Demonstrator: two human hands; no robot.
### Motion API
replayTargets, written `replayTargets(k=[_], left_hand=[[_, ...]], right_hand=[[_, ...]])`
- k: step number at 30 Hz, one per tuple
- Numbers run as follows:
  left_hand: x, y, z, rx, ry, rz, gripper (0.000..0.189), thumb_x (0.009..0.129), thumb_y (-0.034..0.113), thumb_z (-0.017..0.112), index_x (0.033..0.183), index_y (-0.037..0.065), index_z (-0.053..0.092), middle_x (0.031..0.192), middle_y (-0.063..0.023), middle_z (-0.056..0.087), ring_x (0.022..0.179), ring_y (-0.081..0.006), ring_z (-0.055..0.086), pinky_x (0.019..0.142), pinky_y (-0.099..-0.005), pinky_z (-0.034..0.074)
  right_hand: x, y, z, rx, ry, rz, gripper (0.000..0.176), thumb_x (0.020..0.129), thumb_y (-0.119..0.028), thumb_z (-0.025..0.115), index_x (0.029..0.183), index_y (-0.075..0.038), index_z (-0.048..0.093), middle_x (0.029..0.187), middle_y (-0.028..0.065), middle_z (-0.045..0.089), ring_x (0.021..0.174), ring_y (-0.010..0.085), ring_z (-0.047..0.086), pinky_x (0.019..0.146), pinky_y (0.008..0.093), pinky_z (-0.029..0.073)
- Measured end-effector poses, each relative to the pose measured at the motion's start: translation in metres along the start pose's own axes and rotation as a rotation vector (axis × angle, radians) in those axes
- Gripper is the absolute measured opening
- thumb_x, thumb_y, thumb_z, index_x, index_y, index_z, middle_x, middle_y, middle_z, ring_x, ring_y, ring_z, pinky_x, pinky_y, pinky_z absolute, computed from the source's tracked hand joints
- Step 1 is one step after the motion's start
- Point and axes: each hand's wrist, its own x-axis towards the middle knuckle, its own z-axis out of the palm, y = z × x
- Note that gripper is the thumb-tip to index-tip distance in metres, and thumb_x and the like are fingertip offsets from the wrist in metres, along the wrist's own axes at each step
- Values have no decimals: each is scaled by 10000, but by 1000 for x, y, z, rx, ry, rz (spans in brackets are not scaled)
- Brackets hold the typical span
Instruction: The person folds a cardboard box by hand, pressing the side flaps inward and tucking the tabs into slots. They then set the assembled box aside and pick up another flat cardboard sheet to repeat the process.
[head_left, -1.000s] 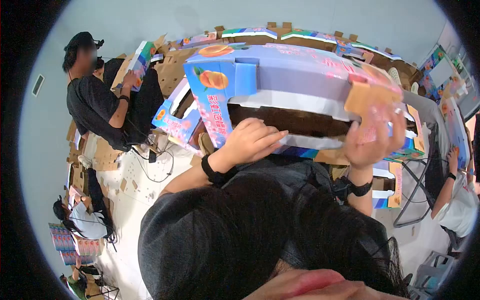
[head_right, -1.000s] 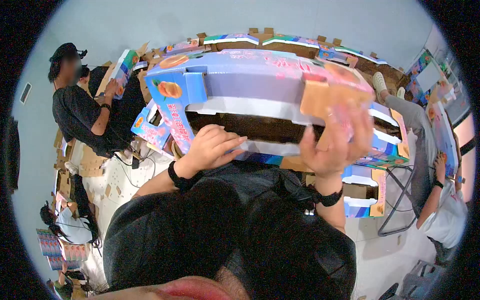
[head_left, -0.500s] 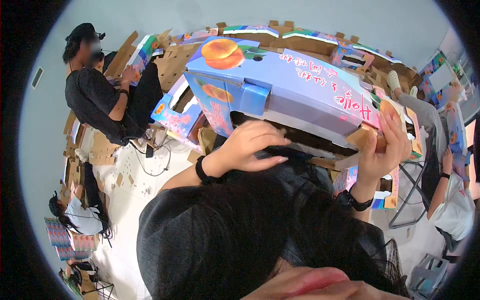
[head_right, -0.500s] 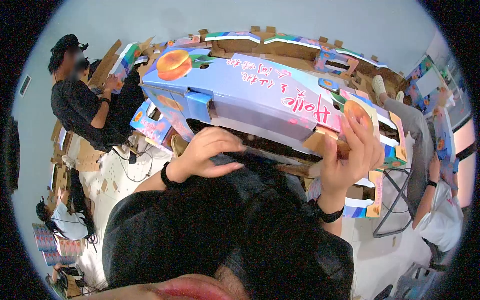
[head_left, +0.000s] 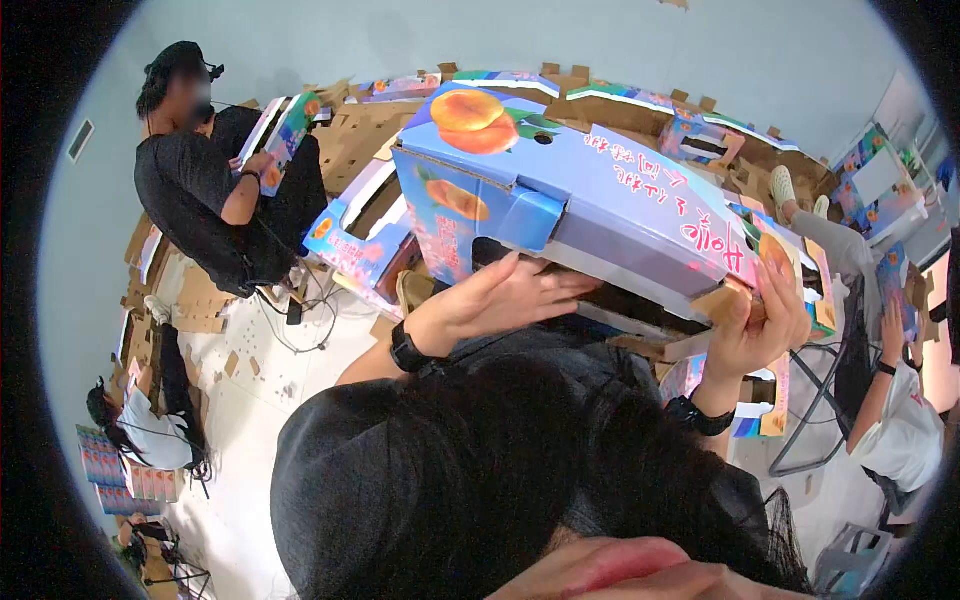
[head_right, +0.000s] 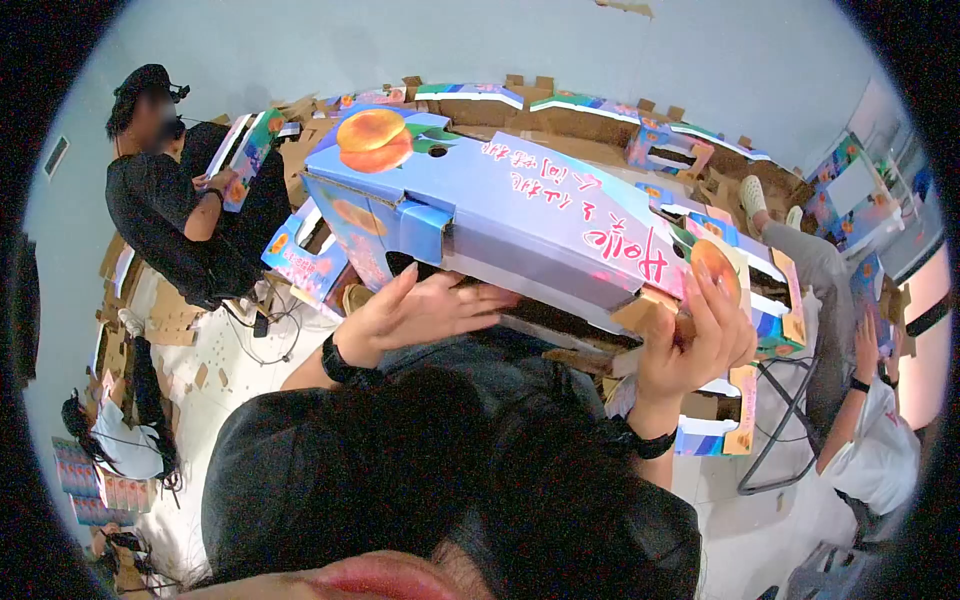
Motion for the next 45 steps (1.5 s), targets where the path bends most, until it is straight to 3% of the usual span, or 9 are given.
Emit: replayTargets(k=[3, 9, 12, 24, 27, 30, 39, 42, 45], left_hand=[[11, -8, -10, -213, 76, 147, 678, 977, 503, 487, 1496, 97, 324, 1517, -111, 381, 1411, -269, 336, 1156, -442, 245], [11, -3, -26, -289, 161, 373, 661, 830, 288, 719, 1400, 101, 442, 1367, -64, 545, 1289, -257, 475, 1110, -451, 318], [14, -3, -34, -370, 223, 405, 683, 798, 261, 733, 1400, 112, 447, 1378, -62, 539, 1302, -267, 464, 1119, -465, 305], [31, 8, -30, -364, 98, 378, 649, 826, 218, 710, 1408, 98, 449, 1384, -66, 545, 1313, -267, 469, 1136, -478, 291], [29, 7, -30, -224, 309, 333, 720, 773, 335, 753, 1408, 131, 482, 1433, -91, 504, 1340, -321, 434, 1138, -539, 275], [27, 6, -31, -226, 300, 363, 709, 781, 345, 755, 1402, 132, 489, 1413, -90, 524, 1330, -314, 447, 1131, -534, 293], [26, 8, -21, -225, 363, 364, 749, 780, 437, 767, 1412, 152, 480, 1446, -63, 493, 1349, -302, 423, 1148, -524, 253], [18, 15, -16, -358, 275, 239, 756, 793, 438, 757, 1427, 153, 460, 1484, -86, 444, 1371, -321, 392, 1165, -518, 222], [13, 25, -9, -467, 223, 171, 669, 857, 336, 706, 1427, 117, 432, 1441, -120, 476, 1372, -341, 388, 1156, -535, 249]], right_hand=[[-4, -1, 1, -23, 23, 25, 434, 951, -526, 555, 1092, -136, 683, 1103, 9, 707, 967, 203, 608, 878, 340, 349], [-7, -8, -3, -48, -2, 17, 450, 959, -543, 529, 1102, -144, 681, 1110, 0, 705, 988, 201, 595, 897, 339, 352], [-6, -11, -2, -54, -13, 15, 447, 959, -535, 535, 1105, -140, 683, 1110, 6, 704, 994, 204, 594, 898, 340, 359], [-11, -5, -6, -62, -15, 51, 412, 966, -452, 549, 1134, -101, 685, 1135, 31, 691, 1000, 223, 587, 885, 348, 366], [-11, -4, -7, -69, -18, 28, 399, 950, -419, 558, 1152, -96, 676, 1139, 37, 691, 1013, 230, 587, 894, 356, 361], [-8, -8, -7, -32, -27, 13, 398, 927, -402, 568, 1160, -95, 671, 1151, 43, 688, 1033, 233, 585, 909, 364, 355], [-4, -13, -6, -61, -53, 12, 485, 878, -503, 648, 1162, -111, 679, 1143, 24, 681, 1048, 225, 578, 931, 366, 340], [-4, -10, -5, -62, -46, 34, 510, 844, -543, 682, 1143, -130, 694, 1116, 10, 682, 1025, 220, 574, 918, 366, 337], [-3, -11, -4, -59, -43, 54, 488, 836, -541, 690, 1122, -147, 709, 1100, 5, 681, 1004, 218, 570, 897, 367, 336]])
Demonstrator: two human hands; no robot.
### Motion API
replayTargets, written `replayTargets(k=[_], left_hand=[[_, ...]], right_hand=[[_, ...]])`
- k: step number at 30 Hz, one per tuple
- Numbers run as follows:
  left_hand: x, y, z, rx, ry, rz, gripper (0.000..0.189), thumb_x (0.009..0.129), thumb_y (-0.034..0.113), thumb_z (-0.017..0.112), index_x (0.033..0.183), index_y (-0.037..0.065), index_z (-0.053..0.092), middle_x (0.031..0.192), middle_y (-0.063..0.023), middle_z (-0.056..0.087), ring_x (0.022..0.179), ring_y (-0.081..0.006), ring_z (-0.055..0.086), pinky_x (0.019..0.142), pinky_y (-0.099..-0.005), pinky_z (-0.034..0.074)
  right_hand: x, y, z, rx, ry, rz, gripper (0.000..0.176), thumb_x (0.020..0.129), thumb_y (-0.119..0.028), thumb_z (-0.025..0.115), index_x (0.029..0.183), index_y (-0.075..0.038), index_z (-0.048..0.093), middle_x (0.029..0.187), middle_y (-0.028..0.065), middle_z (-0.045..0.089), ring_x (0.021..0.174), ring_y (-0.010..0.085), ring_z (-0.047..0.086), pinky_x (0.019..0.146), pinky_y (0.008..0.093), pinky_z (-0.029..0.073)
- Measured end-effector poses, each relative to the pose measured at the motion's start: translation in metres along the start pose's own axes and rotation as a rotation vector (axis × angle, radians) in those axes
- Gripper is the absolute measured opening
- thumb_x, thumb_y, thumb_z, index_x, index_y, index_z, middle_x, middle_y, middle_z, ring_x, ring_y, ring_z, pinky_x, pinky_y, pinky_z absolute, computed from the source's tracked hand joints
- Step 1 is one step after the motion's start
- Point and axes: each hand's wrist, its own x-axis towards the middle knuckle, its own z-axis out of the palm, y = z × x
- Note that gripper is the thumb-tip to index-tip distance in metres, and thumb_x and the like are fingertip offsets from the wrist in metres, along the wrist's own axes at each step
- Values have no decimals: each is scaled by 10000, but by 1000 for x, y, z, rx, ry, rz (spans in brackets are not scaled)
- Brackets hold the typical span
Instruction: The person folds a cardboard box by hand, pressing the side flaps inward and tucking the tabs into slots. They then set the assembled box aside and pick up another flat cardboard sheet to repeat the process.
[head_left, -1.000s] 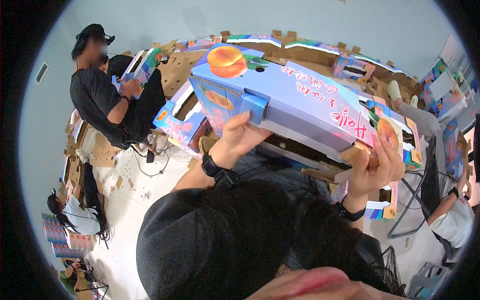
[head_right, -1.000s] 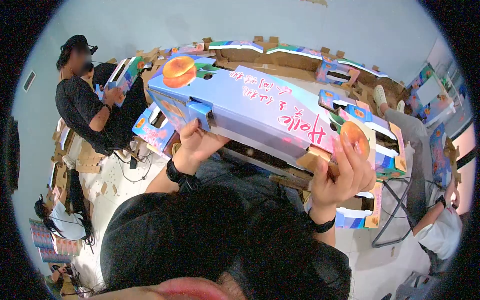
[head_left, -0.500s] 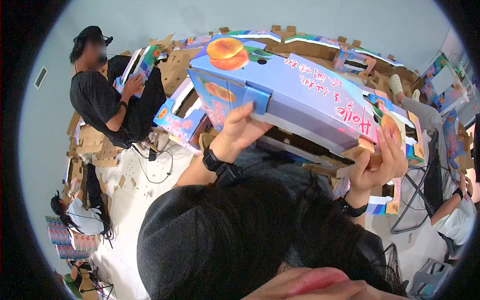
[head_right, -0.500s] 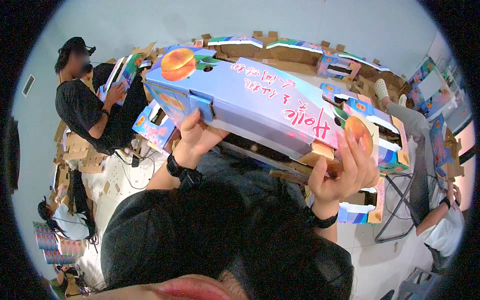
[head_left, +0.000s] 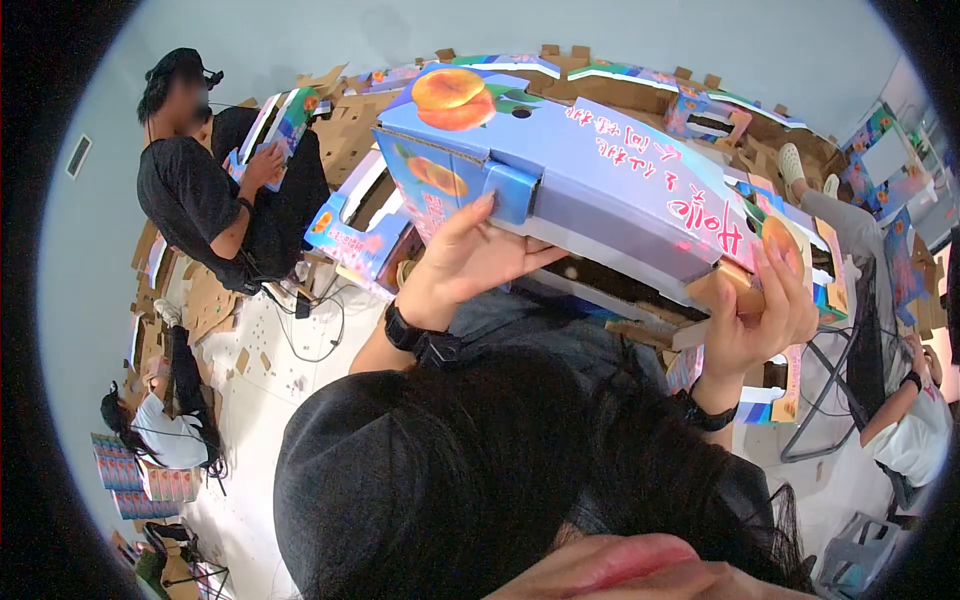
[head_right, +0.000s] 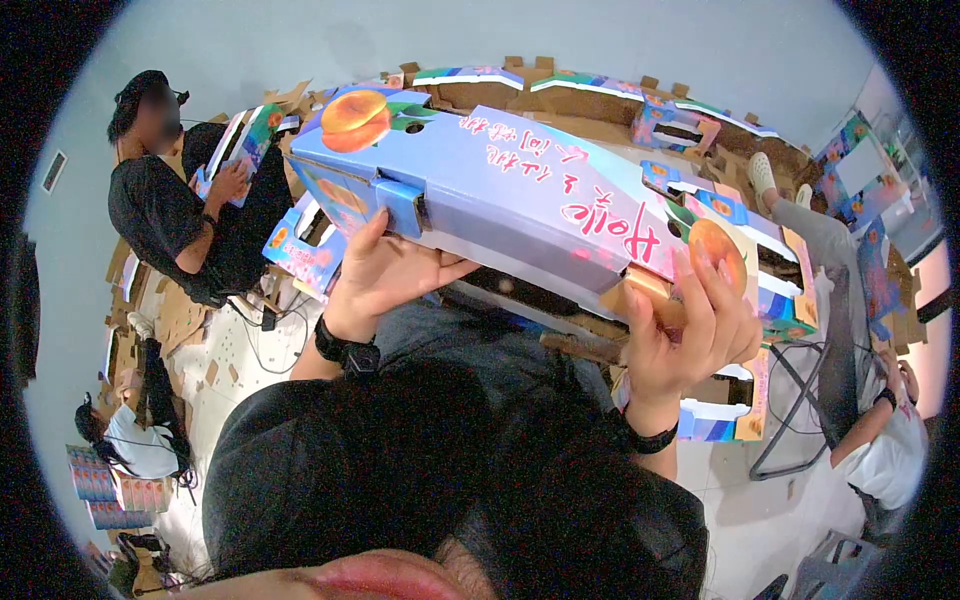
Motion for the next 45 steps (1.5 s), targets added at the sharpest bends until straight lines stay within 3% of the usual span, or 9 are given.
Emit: replayTargets(k=[7, 11, 14, 15, 18, 29, 38, 41, 45], left_hand=[[2, -25, -16, -54, -71, -153, 538, 927, 211, 625, 1367, -39, 442, 1432, -241, 443, 1357, -372, 413, 1162, -497, 296], [10, -50, 7, 177, -112, -250, 579, 916, 124, 648, 1418, -14, 396, 1451, -160, 447, 1382, -306, 403, 1113, -399, 360], [20, -60, 11, 470, -132, -253, 622, 884, 61, 652, 1434, -27, 375, 1457, -196, 433, 1375, -316, 407, 1143, -418, 325], [24, -64, 16, 553, -78, -226, 599, 849, 30, 711, 1388, -1, 452, 1368, -157, 525, 1281, -245, 504, 1063, -359, 418], [30, -66, 12, 820, 42, -292, 511, 852, 52, 728, 1323, 13, 531, 1284, -128, 594, 1179, -207, 570, 982, -330, 477], [55, -87, 11, 536, -18, -152, 441, 867, 33, 694, 1283, 4, 551, 1209, -97, 627, 1124, -186, 600, 947, -320, 494], [54, -99, -2, 158, -66, -256, 527, 878, 21, 642, 1371, 23, 458, 1313, -142, 566, 1251, -261, 524, 1087, -421, 383], [54, -94, 9, 78, -163, -226, 398, 920, 27, 621, 1306, -4, 531, 1287, -109, 592, 1206, -204, 556, 1046, -339, 428], [56, -91, 4, 54, -125, -263, 398, 923, 20, 607, 1311, -16, 523, 1304, -126, 584, 1221, -208, 551, 1062, -355, 426]], right_hand=[[-2, -1, -3, -10, -28, -2, 498, 795, -547, 723, 1102, -154, 719, 1101, -1, 679, 993, 221, 568, 894, 365, 331], [-2, -5, -3, 2, -34, 6, 485, 781, -539, 739, 1087, -163, 721, 1114, -8, 677, 997, 221, 566, 898, 366, 332], [-1, -6, -4, 3, -35, 3, 477, 780, -544, 737, 1072, -167, 722, 1115, -11, 678, 1002, 220, 567, 902, 366, 333], [-1, -6, -4, 7, -34, 1, 476, 780, -548, 736, 1067, -168, 722, 1114, -12, 679, 1003, 220, 568, 904, 365, 333], [0, -8, -5, -1, -36, -8, 484, 782, -558, 729, 1066, -167, 722, 1108, -14, 680, 1003, 219, 568, 909, 364, 334], [-4, -5, -5, -26, -25, 2, 493, 816, -599, 676, 1069, -178, 714, 1111, -18, 688, 1023, 211, 574, 913, 362, 338], [-6, -3, -6, -23, -20, -7, 486, 845, -608, 638, 1081, -189, 708, 1128, -31, 688, 1027, 201, 573, 912, 346, 345], [-6, -3, -6, -35, -24, -14, 490, 848, -609, 634, 1094, -190, 703, 1129, -32, 688, 1032, 201, 573, 918, 347, 345], [-3, -3, -5, -27, -28, -13, 488, 843, -593, 651, 1111, -188, 697, 1134, -28, 688, 1036, 196, 569, 931, 345, 338]])
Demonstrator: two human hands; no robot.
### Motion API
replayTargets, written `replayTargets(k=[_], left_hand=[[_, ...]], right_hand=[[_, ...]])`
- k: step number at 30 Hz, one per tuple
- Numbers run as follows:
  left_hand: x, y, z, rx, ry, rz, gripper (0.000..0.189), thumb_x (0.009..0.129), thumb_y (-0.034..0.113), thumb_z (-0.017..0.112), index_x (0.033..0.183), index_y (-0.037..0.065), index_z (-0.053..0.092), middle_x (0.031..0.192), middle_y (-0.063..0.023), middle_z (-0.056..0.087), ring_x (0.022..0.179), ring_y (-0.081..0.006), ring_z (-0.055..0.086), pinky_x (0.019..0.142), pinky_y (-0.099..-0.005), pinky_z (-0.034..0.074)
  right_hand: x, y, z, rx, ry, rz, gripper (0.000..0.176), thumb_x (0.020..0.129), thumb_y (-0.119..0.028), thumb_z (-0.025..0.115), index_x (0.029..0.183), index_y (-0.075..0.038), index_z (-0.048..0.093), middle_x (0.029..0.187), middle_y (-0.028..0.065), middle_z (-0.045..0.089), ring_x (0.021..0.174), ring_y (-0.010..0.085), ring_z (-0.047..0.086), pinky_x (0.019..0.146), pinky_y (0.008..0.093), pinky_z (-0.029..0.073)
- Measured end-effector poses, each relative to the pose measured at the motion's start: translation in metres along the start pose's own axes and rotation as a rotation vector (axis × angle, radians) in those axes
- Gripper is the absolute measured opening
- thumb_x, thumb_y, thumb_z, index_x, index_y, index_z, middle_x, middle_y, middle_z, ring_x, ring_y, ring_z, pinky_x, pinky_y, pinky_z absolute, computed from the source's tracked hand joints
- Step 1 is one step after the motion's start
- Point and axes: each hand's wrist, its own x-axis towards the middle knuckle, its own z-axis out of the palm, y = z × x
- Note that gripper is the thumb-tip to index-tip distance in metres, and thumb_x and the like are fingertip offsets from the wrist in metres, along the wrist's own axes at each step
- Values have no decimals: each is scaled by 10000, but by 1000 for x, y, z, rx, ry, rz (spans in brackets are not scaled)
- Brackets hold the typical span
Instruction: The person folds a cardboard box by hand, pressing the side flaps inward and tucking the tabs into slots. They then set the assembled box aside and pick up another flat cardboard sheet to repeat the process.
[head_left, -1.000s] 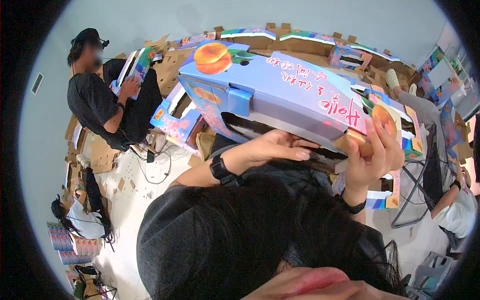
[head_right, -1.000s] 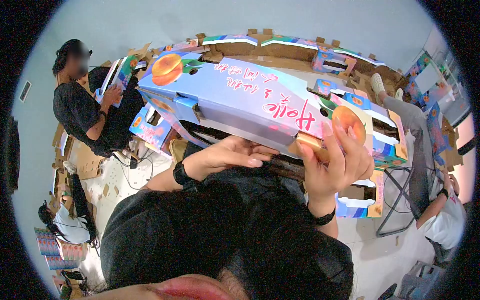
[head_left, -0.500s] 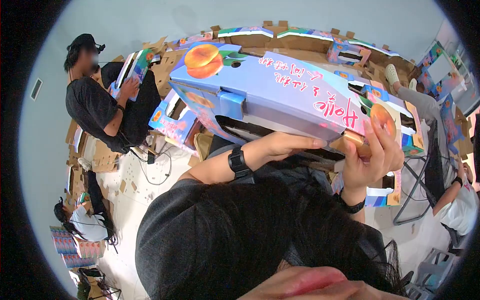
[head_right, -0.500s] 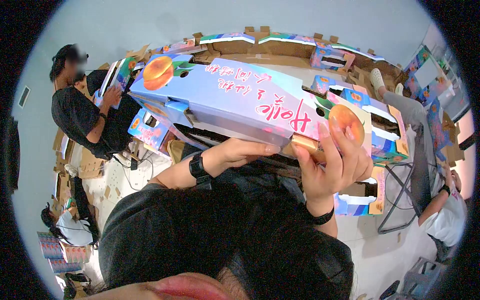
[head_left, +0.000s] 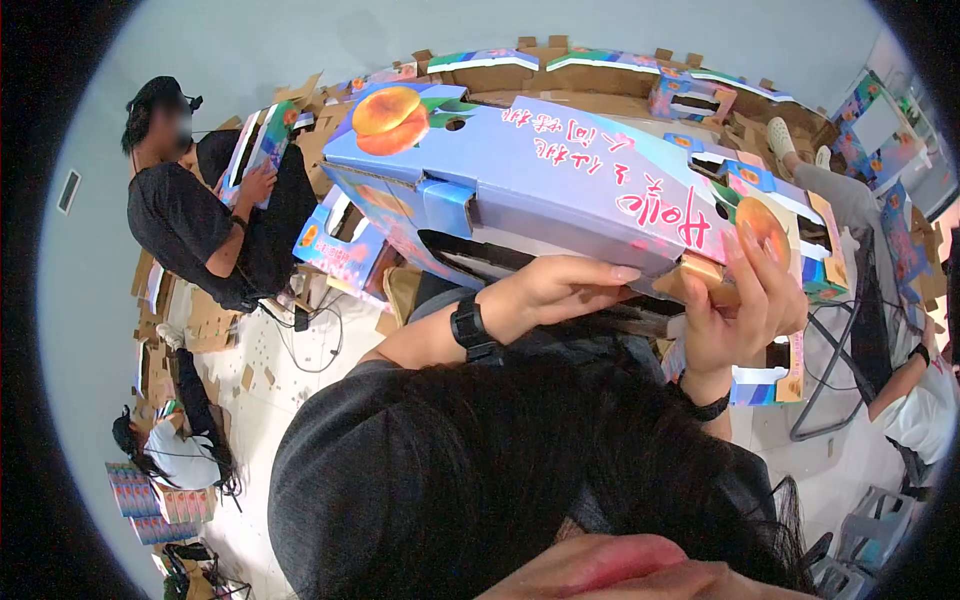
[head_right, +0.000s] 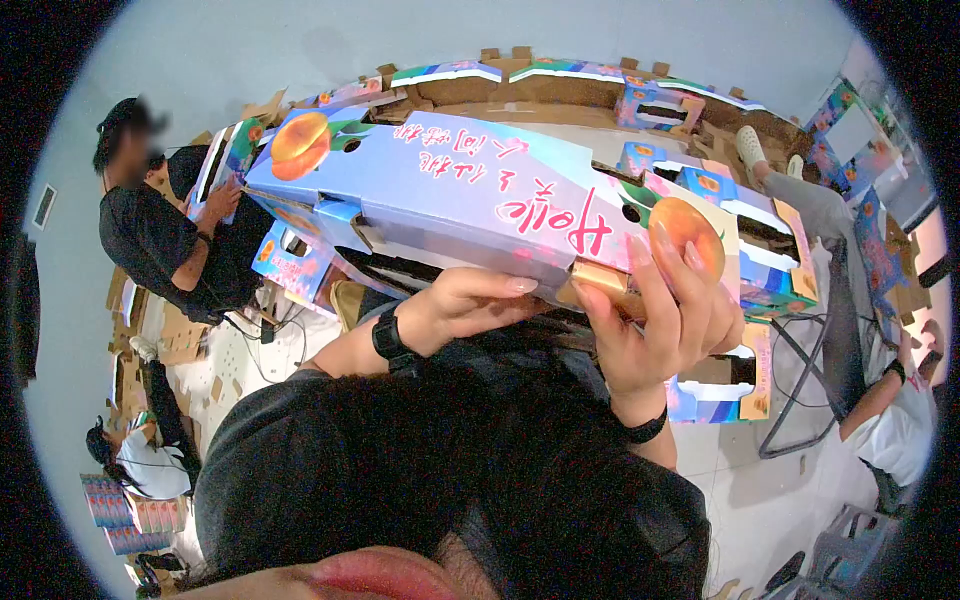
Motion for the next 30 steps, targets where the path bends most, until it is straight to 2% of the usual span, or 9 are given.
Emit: replayTargets(k=[3, 9, 11, 14, 23, 26, 30], left_hand=[[-2, 4, 0, 5, 2, -6, 394, 922, 14, 604, 1306, -19, 527, 1288, -129, 593, 1211, -211, 559, 1060, -358, 428], [0, 4, -7, 63, 50, 12, 408, 899, 10, 623, 1297, -15, 533, 1259, -130, 606, 1184, -227, 575, 1048, -361, 430], [-1, 2, -15, 108, 140, -42, 443, 868, 8, 648, 1293, -5, 527, 1247, -140, 604, 1185, -249, 568, 1030, -391, 435], [0, 5, 7, 183, 165, -10, 426, 858, -13, 657, 1270, -4, 547, 1220, -128, 613, 1148, -232, 583, 1011, -378, 448], [-2, 9, 17, 235, 247, -2, 442, 844, -22, 664, 1270, -12, 549, 1201, -130, 625, 1115, -225, 605, 975, -354, 474], [1, 6, 5, 167, 167, 37, 472, 830, -12, 677, 1284, -12, 546, 1214, -132, 626, 1097, -232, 616, 959, -361, 487], [2, 8, 3, 348, 169, -7, 494, 807, 11, 711, 1279, -4, 566, 1210, -126, 637, 1114, -236, 609, 966, -363, 481]], right_hand=[[2, -2, 1, 0, 10, -19, 457, 847, -528, 672, 1122, -163, 693, 1156, -5, 685, 1054, 204, 565, 942, 352, 331], [5, -5, -6, -4, -45, -21, 469, 805, -431, 620, 1144, -114, 687, 1177, 30, 678, 1082, 219, 559, 969, 366, 325], [3, -3, -5, -4, -32, -24, 479, 805, -441, 596, 1145, -116, 689, 1174, 28, 677, 1080, 212, 561, 971, 361, 333], [-1, -1, -5, 14, -5, -25, 481, 807, -443, 569, 1138, -118, 693, 1169, 24, 675, 1078, 205, 564, 968, 355, 347], [1, -2, -5, 27, -2, -28, 459, 834, -435, 572, 1157, -127, 678, 1174, 15, 678, 1070, 201, 565, 959, 347, 349], [2, -2, -3, 4, -15, -20, 434, 872, -466, 606, 1150, -141, 676, 1178, 6, 682, 1066, 196, 560, 957, 341, 337], [-2, 2, -1, -3, -7, 4, 449, 889, -547, 625, 1128, -170, 679, 1168, -14, 687, 1061, 181, 552, 950, 335, 328]])
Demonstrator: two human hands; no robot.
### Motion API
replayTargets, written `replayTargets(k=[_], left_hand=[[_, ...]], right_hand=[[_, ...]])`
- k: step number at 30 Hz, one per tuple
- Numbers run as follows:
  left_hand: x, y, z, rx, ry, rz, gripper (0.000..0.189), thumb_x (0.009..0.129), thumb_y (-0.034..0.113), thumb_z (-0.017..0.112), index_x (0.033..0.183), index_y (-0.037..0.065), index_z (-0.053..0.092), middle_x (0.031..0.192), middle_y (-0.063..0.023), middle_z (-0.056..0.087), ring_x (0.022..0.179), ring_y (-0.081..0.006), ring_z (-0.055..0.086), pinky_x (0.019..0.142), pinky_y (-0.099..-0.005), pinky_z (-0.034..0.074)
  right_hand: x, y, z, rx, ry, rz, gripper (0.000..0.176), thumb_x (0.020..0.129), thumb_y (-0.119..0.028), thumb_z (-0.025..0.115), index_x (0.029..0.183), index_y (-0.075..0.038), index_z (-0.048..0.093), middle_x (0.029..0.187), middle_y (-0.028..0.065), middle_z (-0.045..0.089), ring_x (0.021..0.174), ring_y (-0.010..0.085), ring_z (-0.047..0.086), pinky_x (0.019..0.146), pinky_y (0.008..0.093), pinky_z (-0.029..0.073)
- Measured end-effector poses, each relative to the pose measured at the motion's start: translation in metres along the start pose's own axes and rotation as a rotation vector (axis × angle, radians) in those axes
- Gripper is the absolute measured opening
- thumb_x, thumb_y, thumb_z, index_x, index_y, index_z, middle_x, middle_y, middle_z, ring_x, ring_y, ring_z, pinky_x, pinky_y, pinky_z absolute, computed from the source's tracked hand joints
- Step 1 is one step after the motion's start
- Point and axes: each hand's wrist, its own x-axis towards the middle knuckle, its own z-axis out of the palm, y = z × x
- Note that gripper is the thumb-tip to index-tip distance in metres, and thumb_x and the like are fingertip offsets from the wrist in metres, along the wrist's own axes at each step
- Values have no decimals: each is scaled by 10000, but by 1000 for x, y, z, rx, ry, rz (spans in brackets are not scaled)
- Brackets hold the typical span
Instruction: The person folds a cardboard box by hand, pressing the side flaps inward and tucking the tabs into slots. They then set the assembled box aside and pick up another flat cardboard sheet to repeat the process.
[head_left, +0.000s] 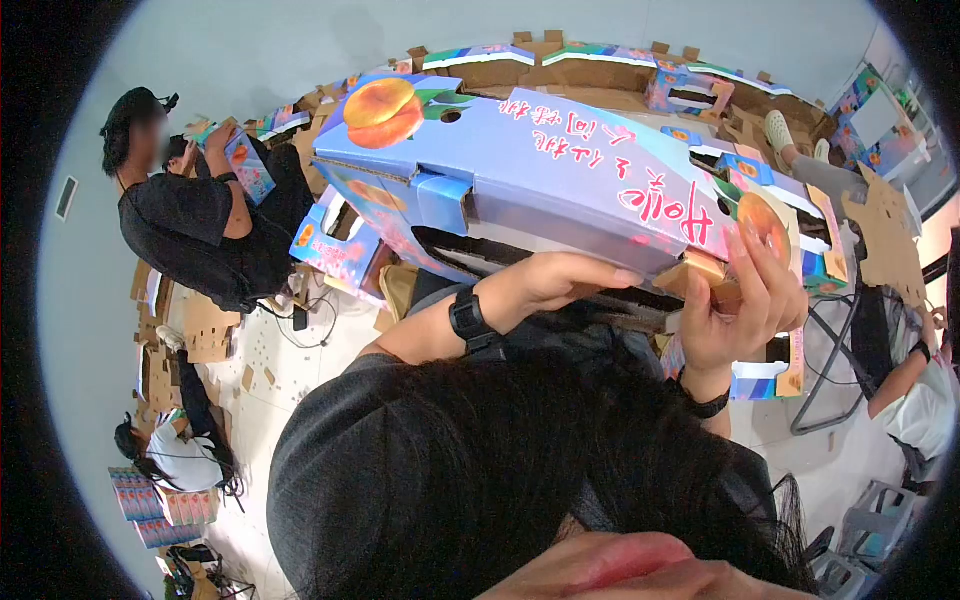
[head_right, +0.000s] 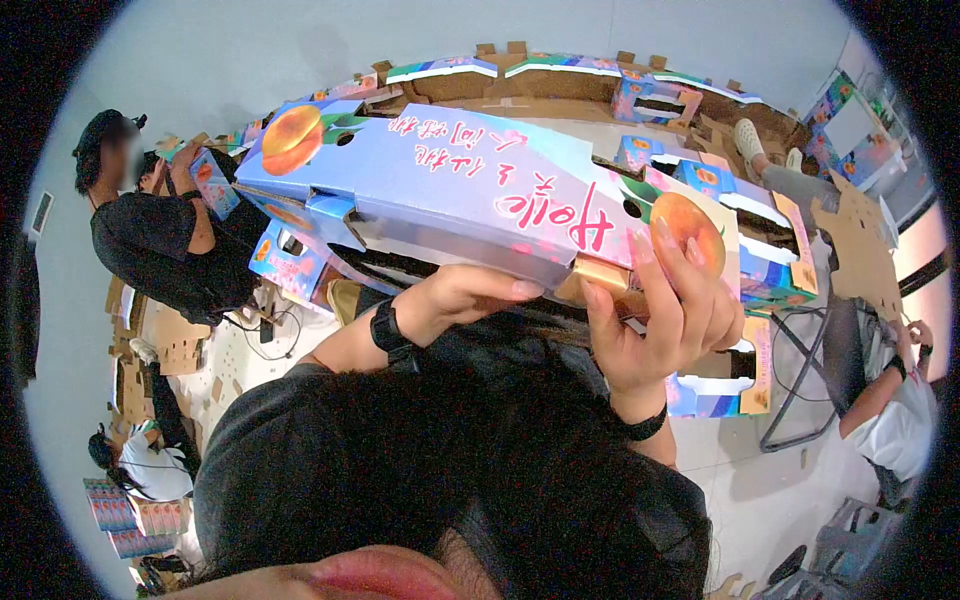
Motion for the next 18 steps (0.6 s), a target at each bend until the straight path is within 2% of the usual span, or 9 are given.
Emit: replayTargets(k=[2, 5, 8, 11, 12, 16, 18], left_hand=[[0, 2, -3, 192, -61, 16, 503, 791, 22, 735, 1268, 1, 580, 1199, -120, 645, 1125, -232, 603, 976, -362, 475], [-3, 9, 4, 321, -66, 89, 530, 757, 7, 765, 1258, 3, 591, 1183, -112, 654, 1126, -210, 598, 981, -355, 468], [-1, 7, 3, 302, -70, 70, 523, 769, 32, 785, 1255, 10, 593, 1185, -98, 656, 1123, -189, 596, 972, -351, 474], [10, -5, 3, 544, -43, 110, 483, 807, 94, 788, 1244, 19, 597, 1184, -86, 655, 1122, -177, 587, 962, -349, 478], [13, -8, 4, 580, -45, 131, 477, 820, 169, 800, 1232, 34, 602, 1171, -73, 657, 1103, -168, 588, 944, -338, 489], [13, -11, 6, 759, -44, 348, 567, 801, 320, 824, 1231, 27, 600, 1184, -91, 643, 1077, -177, 589, 929, -334, 490], [18, -5, 7, 739, -53, 237, 573, 802, 312, 824, 1236, 17, 595, 1188, -95, 641, 1084, -180, 587, 931, -332, 488]], right_hand=[[-1, 1, 1, -2, 13, -4, 465, 886, -575, 614, 1123, -180, 680, 1165, -23, 687, 1061, 177, 552, 944, 334, 329], [-3, 2, 3, 0, 36, -14, 480, 882, -595, 607, 1120, -185, 681, 1160, -34, 687, 1060, 174, 553, 935, 335, 331], [-3, 1, 2, -2, 29, -3, 481, 882, -600, 604, 1118, -188, 680, 1155, -41, 687, 1056, 174, 557, 931, 338, 332], [-2, 0, 3, -2, 36, -23, 474, 878, -601, 609, 1113, -195, 679, 1152, -41, 688, 1048, 178, 558, 932, 341, 331], [-2, -1, 3, -2, 42, -35, 472, 875, -601, 612, 1111, -197, 678, 1151, -40, 689, 1044, 180, 558, 933, 342, 331], [0, 0, 3, 28, 24, -3, 463, 864, -590, 633, 1110, -199, 669, 1148, -35, 690, 1033, 185, 560, 922, 346, 330], [1, -1, 4, 22, 25, 6, 461, 861, -583, 642, 1112, -197, 664, 1148, -34, 690, 1030, 187, 559, 916, 348, 329]])
